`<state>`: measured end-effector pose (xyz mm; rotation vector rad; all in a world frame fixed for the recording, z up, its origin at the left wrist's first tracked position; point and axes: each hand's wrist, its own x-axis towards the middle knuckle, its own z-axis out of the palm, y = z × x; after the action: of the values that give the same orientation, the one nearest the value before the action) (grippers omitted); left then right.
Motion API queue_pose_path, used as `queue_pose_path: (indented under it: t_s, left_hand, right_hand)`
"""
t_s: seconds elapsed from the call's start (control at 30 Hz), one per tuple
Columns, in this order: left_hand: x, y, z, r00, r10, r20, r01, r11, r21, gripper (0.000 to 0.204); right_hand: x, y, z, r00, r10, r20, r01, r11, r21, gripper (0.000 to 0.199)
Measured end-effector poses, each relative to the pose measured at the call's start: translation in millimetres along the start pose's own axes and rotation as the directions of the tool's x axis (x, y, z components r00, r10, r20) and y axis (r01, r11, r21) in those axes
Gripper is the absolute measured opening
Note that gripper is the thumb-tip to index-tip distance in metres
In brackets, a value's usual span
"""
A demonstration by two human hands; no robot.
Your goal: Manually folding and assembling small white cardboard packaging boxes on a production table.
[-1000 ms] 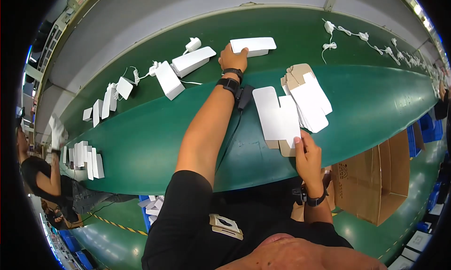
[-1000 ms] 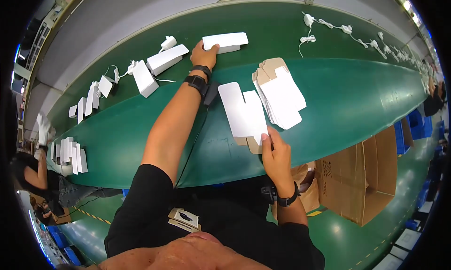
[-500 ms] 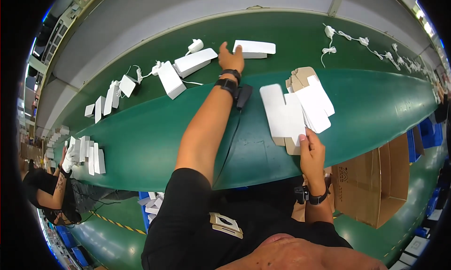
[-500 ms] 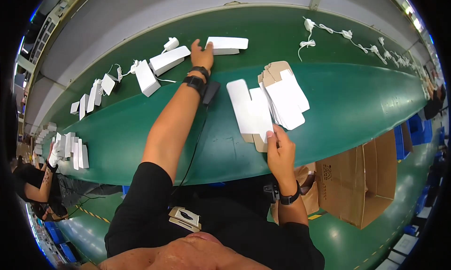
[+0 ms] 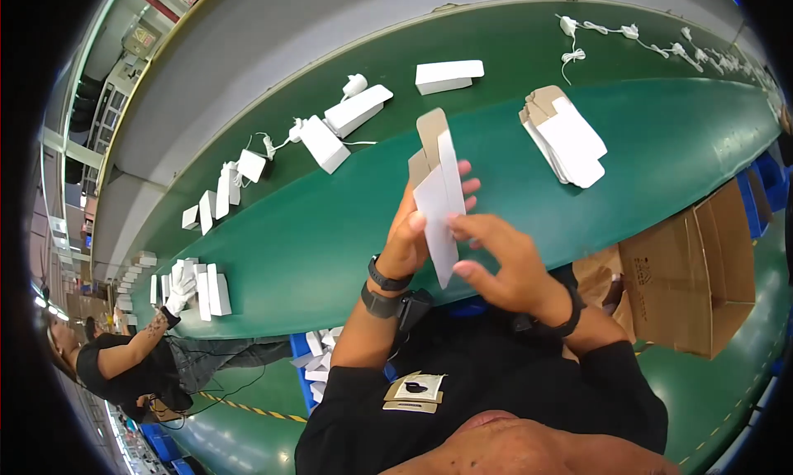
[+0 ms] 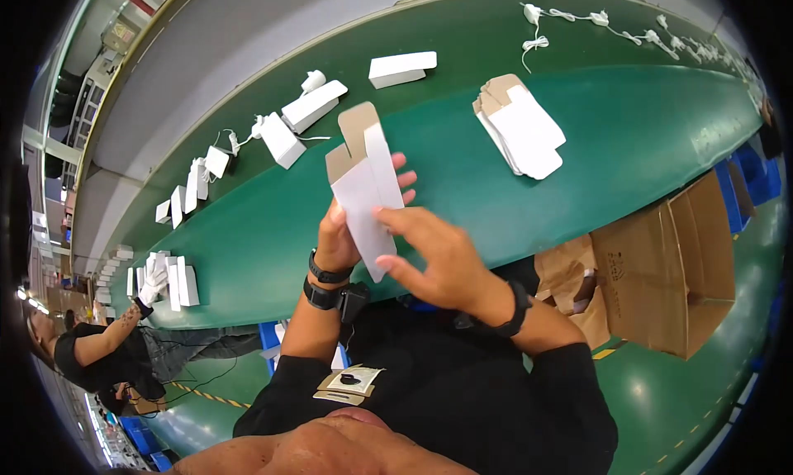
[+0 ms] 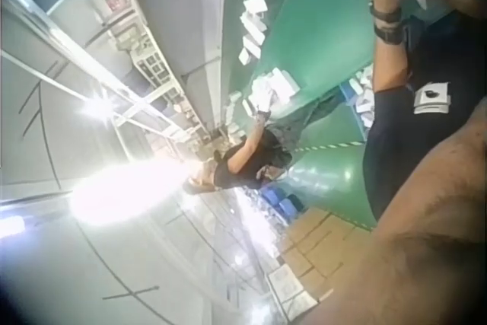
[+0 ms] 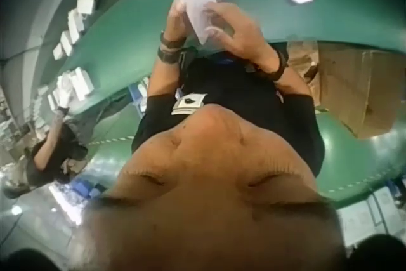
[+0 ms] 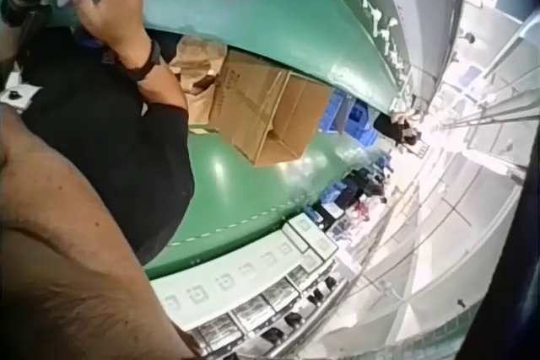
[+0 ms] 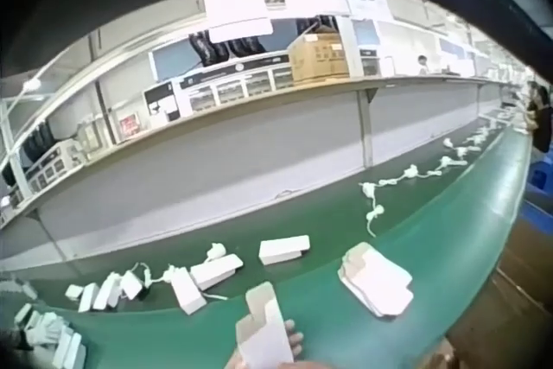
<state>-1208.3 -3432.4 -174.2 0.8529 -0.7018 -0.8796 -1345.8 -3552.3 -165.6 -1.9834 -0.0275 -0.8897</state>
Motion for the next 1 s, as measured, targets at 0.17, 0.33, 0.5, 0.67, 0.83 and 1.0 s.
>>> queue_pose_path:
  t_s: [0.17,0.33,0.5,0.67,0.83,1.0]
  left_hand:
    - [-45,5,-18,0.957,-0.148,0.25,0.129,0.987,0.091,0.1]
    - [-55,-20,4,0.994,0.096,0.058,-0.103,0.988,0.119,0.088]
    - [-60,-22,21,0.953,0.293,-0.074,-0.282,0.951,0.127,0.074]
    - [-57,-56,14,0.974,0.226,0.015,-0.226,0.968,0.108,0.048]
    - [-64,-61,29,0.975,0.175,-0.136,-0.18,0.983,-0.027,0.03]
    - [-67,-56,14,0.968,0.192,-0.163,-0.18,0.98,0.087,0.03]
  right_hand:
    - [39,-9,-27,0.881,0.357,0.31,-0.429,0.879,0.206,0.025]
    - [35,11,-64,0.514,0.448,0.732,-0.69,0.723,0.041,0.033]
    - [4,-9,-28,0.882,0.278,0.381,-0.417,0.837,0.353,0.037]
    - [-21,36,-31,0.936,0.134,0.325,-0.25,0.904,0.347,0.053]
    - [-52,41,-15,0.979,0.156,0.132,-0.196,0.902,0.384,0.063]
    - [-28,31,-4,0.958,0.259,0.126,-0.287,0.832,0.475,0.053]
